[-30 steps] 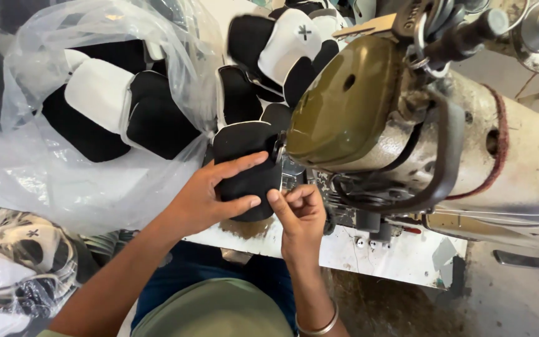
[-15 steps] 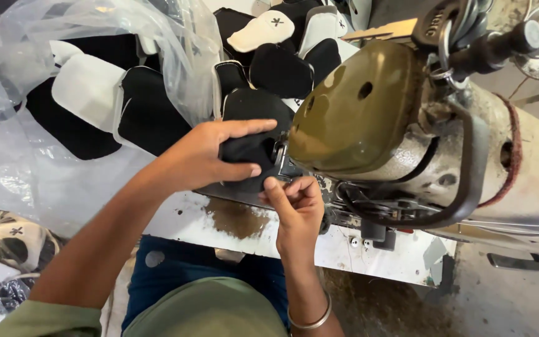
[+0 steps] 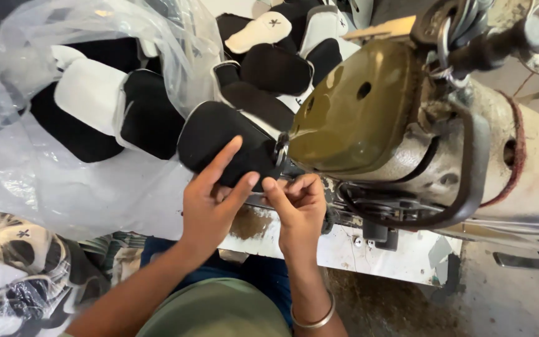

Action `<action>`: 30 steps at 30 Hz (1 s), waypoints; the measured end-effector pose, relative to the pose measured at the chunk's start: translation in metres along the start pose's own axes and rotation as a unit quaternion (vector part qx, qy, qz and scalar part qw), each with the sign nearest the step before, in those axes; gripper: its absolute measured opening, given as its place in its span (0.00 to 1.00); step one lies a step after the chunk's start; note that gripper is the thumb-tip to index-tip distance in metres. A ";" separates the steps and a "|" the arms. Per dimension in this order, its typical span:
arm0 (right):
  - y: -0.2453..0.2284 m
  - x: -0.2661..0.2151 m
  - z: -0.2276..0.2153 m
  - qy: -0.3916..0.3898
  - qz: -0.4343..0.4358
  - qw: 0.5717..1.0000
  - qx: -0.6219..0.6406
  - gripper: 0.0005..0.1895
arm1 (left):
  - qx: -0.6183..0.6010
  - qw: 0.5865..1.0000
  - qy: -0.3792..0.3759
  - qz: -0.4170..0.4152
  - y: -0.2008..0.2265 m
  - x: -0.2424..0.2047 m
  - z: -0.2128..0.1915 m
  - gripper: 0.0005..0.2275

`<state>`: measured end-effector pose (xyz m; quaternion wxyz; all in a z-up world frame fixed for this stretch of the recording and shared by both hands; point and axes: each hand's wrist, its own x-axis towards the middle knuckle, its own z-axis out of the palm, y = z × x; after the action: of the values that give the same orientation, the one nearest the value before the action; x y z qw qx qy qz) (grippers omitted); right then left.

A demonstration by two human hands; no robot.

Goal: The person operates a sewing machine to stitch black fabric onto white slipper soles. They repeatedly pick up a slipper, align the fabric under the needle, and sew the edge. The person also handles a plastic bag containing more slipper soles and gestures towards a pile of black fabric on the floor.

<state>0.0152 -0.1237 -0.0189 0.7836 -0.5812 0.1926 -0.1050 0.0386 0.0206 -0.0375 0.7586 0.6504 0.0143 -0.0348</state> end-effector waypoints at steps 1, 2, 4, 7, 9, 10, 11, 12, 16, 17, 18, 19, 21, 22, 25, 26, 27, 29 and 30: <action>0.003 -0.002 -0.004 -0.029 -0.004 0.999 0.021 0.18 | -0.039 0.997 0.053 -0.040 -0.011 -0.011 0.003 0.25; 0.003 -0.001 -0.004 -0.030 -0.004 0.999 0.018 0.18 | -0.042 0.997 0.054 -0.041 -0.002 -0.006 0.001 0.25; 0.004 0.001 0.001 -0.024 -0.028 0.999 0.024 0.19 | -0.118 0.987 0.100 -0.032 0.019 0.005 -0.007 0.20; 0.004 0.004 0.004 0.008 -0.030 0.999 0.019 0.19 | -0.118 0.989 0.092 -0.019 0.026 0.011 -0.021 0.18; 0.000 0.004 0.006 0.023 -0.025 0.999 0.008 0.19 | -0.105 0.992 0.075 -0.013 0.029 0.004 -0.023 0.18; -0.002 0.005 0.007 0.034 -0.020 0.999 -0.004 0.18 | -0.094 0.994 0.061 -0.005 0.029 0.002 -0.023 0.18; -0.003 0.006 0.008 0.037 -0.023 0.999 -0.004 0.18 | -0.095 0.994 0.058 -0.004 0.025 -0.004 -0.023 0.18; -0.004 0.005 0.008 0.042 -0.020 0.999 -0.018 0.18 | -0.081 0.995 0.054 -0.014 0.021 -0.012 -0.022 0.18; 0.005 0.005 -0.003 0.026 -0.006 1.000 0.004 0.16 | -0.039 0.995 0.037 -0.088 0.000 -0.047 -0.012 0.16; 0.009 0.004 -0.006 0.025 -0.007 1.000 0.003 0.16 | -0.040 0.995 0.037 -0.087 -0.003 -0.049 -0.008 0.16; 0.013 0.001 -0.010 -0.013 -0.023 0.999 0.036 0.16 | -0.026 0.997 0.027 -0.069 -0.005 -0.053 -0.003 0.16; 0.017 -0.001 -0.014 -0.051 -0.038 0.996 0.069 0.17 | -0.012 0.998 0.018 -0.052 -0.008 -0.056 0.002 0.16; 0.017 -0.001 -0.016 -0.040 -0.041 0.996 0.068 0.17 | -0.014 1.000 0.008 -0.023 -0.008 -0.054 0.007 0.16; 0.017 -0.001 -0.018 -0.029 -0.044 0.996 0.069 0.16 | -0.014 1.000 -0.001 0.006 -0.008 -0.052 0.010 0.16; 0.015 0.001 -0.018 -0.021 -0.038 0.997 0.066 0.16 | -0.020 0.999 -0.007 -0.030 -0.007 -0.042 0.016 0.18; 0.015 0.000 -0.020 -0.020 -0.038 0.997 0.067 0.16 | -0.019 0.999 -0.007 -0.030 -0.006 -0.038 0.017 0.18; 0.015 0.000 -0.021 -0.029 -0.042 0.997 0.060 0.16 | -0.039 0.999 -0.009 -0.030 -0.005 -0.035 0.017 0.18; 0.011 -0.001 -0.027 -0.039 -0.046 0.997 0.051 0.16 | -0.060 0.998 -0.008 -0.030 0.001 -0.027 0.018 0.19; 0.007 -0.003 -0.032 -0.030 -0.043 0.998 -0.016 0.15 | -0.080 0.996 -0.015 -0.033 0.007 -0.024 0.017 0.19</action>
<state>-0.0016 -0.1488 -0.0328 0.7744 -0.6045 0.1452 -0.1177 0.0150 0.0053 -0.0264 0.8069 0.5861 0.0268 -0.0687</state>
